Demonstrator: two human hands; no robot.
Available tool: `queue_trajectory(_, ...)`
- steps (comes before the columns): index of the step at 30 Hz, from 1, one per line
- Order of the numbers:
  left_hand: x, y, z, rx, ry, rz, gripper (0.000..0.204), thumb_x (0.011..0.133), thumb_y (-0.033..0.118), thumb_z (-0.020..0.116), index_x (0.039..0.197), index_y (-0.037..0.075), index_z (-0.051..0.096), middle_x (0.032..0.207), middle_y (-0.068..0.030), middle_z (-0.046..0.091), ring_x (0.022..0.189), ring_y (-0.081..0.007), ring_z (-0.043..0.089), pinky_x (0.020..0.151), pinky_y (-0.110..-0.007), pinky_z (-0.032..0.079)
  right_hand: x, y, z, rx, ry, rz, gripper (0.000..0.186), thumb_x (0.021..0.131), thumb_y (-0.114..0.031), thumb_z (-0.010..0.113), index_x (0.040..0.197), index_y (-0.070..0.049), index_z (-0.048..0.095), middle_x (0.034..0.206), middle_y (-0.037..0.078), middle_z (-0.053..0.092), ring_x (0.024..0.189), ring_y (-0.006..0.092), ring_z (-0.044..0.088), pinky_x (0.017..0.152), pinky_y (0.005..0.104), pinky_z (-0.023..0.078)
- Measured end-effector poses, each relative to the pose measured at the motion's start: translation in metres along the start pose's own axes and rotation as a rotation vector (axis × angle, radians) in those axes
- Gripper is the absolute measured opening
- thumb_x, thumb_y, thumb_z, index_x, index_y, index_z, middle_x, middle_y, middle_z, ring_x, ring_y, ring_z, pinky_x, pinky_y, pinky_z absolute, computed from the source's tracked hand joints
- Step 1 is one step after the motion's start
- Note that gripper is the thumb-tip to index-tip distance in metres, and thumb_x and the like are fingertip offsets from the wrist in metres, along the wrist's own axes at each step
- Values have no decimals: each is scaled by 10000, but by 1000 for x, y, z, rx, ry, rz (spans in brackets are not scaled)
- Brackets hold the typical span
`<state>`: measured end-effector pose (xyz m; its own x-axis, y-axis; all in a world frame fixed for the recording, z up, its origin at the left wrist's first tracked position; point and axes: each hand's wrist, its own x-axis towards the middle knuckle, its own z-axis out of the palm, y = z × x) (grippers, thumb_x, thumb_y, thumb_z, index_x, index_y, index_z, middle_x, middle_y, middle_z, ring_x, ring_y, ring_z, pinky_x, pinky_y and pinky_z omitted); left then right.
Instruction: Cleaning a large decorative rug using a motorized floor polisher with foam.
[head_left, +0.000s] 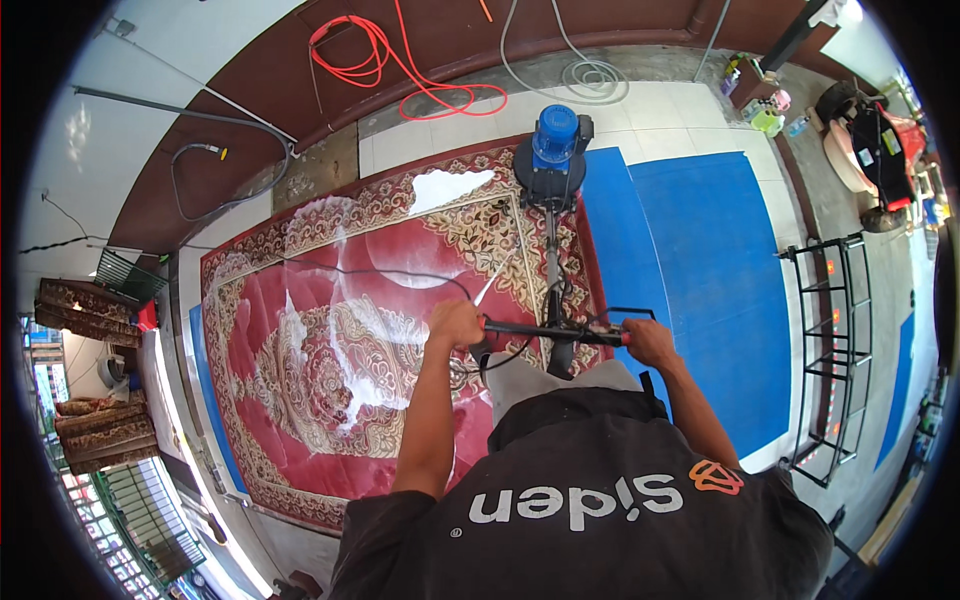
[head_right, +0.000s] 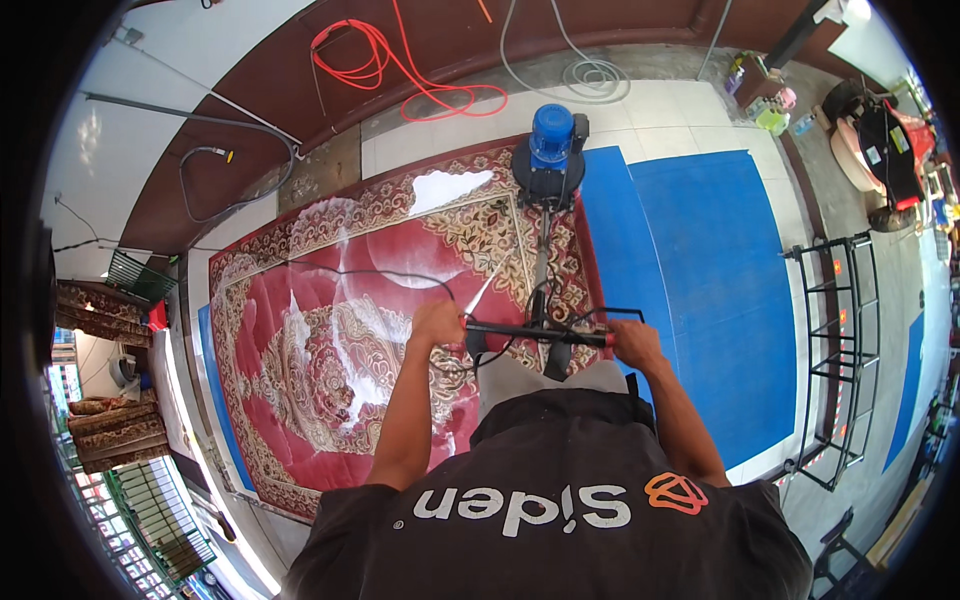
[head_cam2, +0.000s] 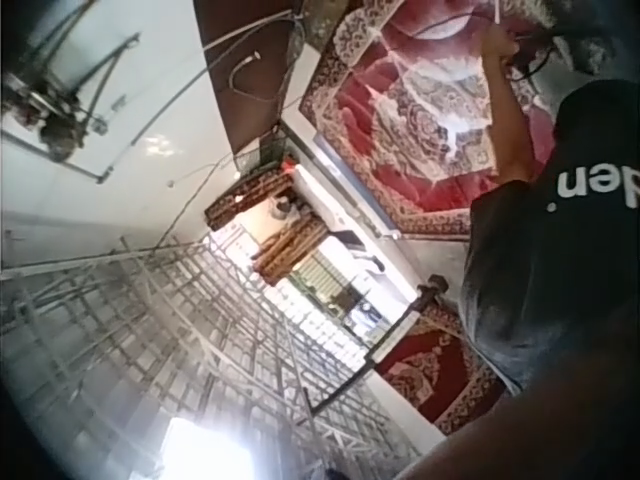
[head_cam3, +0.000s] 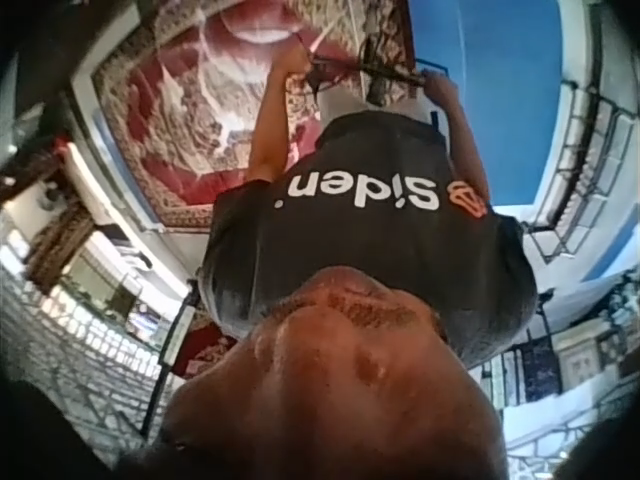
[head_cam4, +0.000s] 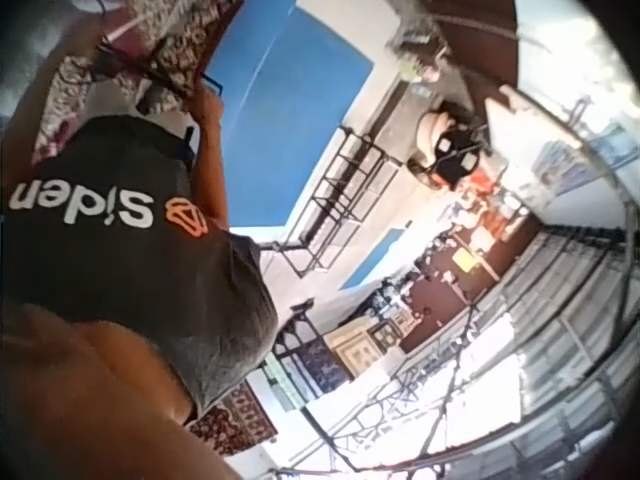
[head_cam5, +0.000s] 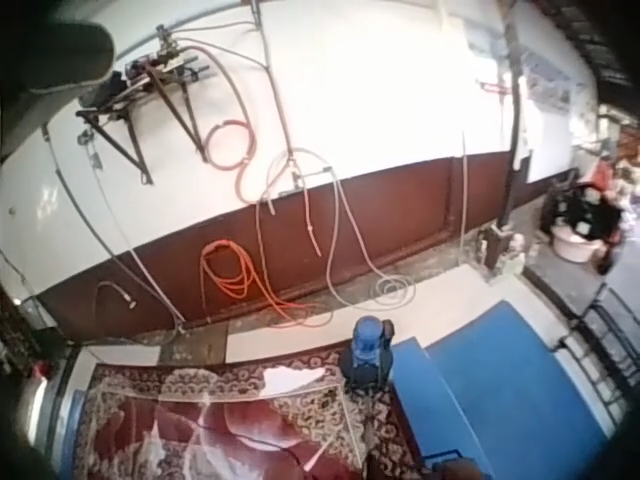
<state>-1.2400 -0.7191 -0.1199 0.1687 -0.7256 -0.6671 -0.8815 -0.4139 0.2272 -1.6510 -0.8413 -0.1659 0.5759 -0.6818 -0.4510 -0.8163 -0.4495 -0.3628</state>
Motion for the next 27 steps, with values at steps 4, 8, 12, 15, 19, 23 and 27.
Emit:
queue_trajectory(4,50,1,0,37,156,48,233,700,246,699,837,101,819,883,-212,770,895,-404,756,836,-487,591,40,24,-7,-47,27,-4,184,885,-157,642,1050,-141,722,991,177,758,975,414,724,800,556,567)
queue_trajectory(8,58,1,-10,-10,189,58,248,729,210,674,867,64,819,937,-224,778,933,-397,759,868,-470,593,73,24,-26,-128,31,-28,179,889,-160,641,1048,-149,722,979,168,767,975,407,729,806,551,572)
queue_trajectory(12,76,-21,-6,-56,196,40,255,729,207,668,886,82,824,955,-206,784,951,-387,758,866,-475,596,101,15,-39,-174,29,-59,193,857,-153,663,1040,-164,723,974,154,769,972,402,729,811,540,572)
queue_trajectory(15,64,-33,-28,-32,189,19,258,720,206,675,899,99,828,953,-194,788,944,-380,762,859,-472,596,117,-6,-49,-177,5,-63,209,839,-149,671,1041,-167,722,973,153,767,974,402,728,812,535,574)
queue_trajectory(19,48,-66,-48,-74,227,7,269,709,208,683,914,115,832,954,-189,790,943,-372,766,855,-474,596,140,-38,-59,-198,-29,-134,213,823,-156,688,1033,-165,724,967,153,765,970,403,728,811,531,575)
queue_trajectory(23,32,-103,-65,-82,268,-23,236,674,212,667,831,125,820,926,-197,783,928,-380,763,824,-471,598,159,-81,-72,-142,-36,-198,266,771,-172,750,1035,-168,722,983,136,764,981,402,717,821,532,565)
queue_trajectory(27,7,-133,-87,-46,275,-74,242,659,209,672,831,129,821,930,-198,782,921,-383,762,830,-478,598,178,-122,-95,-145,-22,-325,295,758,-164,746,1052,-164,723,993,137,765,983,409,709,813,538,568)
